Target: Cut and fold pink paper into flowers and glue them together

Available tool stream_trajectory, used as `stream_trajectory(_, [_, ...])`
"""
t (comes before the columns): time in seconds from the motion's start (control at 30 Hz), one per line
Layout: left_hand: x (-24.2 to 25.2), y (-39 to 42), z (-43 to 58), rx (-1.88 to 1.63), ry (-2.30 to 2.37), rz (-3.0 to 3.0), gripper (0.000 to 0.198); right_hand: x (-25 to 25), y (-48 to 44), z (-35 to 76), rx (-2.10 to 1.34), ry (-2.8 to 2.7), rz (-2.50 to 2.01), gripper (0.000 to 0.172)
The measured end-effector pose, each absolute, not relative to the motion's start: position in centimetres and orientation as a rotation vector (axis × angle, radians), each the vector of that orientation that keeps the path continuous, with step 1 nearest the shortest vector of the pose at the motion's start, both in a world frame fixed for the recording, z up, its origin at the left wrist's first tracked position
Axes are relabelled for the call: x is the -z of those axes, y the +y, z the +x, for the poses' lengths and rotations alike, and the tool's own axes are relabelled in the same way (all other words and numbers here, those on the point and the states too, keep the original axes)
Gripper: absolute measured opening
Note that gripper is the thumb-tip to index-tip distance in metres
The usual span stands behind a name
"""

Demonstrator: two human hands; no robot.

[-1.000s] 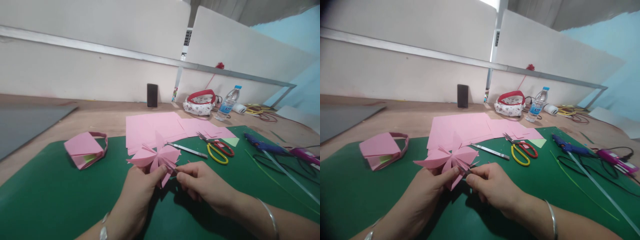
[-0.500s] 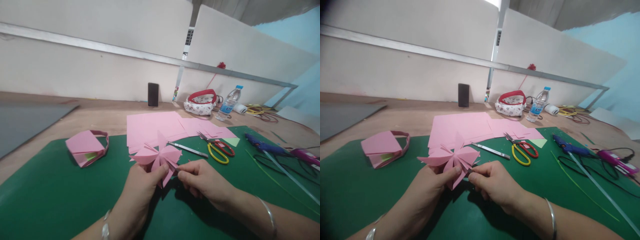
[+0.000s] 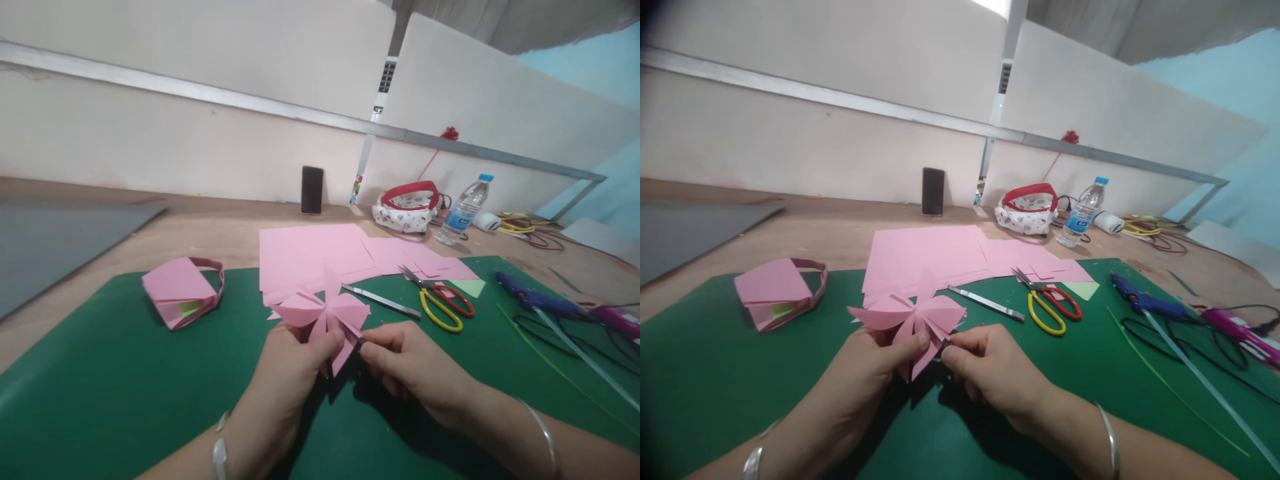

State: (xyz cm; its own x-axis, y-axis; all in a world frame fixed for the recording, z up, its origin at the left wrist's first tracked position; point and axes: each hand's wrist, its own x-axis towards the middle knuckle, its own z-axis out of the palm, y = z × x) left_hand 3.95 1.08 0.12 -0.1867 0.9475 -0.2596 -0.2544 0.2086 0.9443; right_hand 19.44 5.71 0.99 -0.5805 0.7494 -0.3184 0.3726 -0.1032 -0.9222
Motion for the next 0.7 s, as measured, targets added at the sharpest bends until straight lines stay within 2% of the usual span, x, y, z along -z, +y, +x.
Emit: stream_trajectory(0.7, [-0.67,0.92,3.77,-1.338,1.181,0.698,0.015,-1.55,5.53,19.51,-1.711,-1.869,-1.214,0.031])
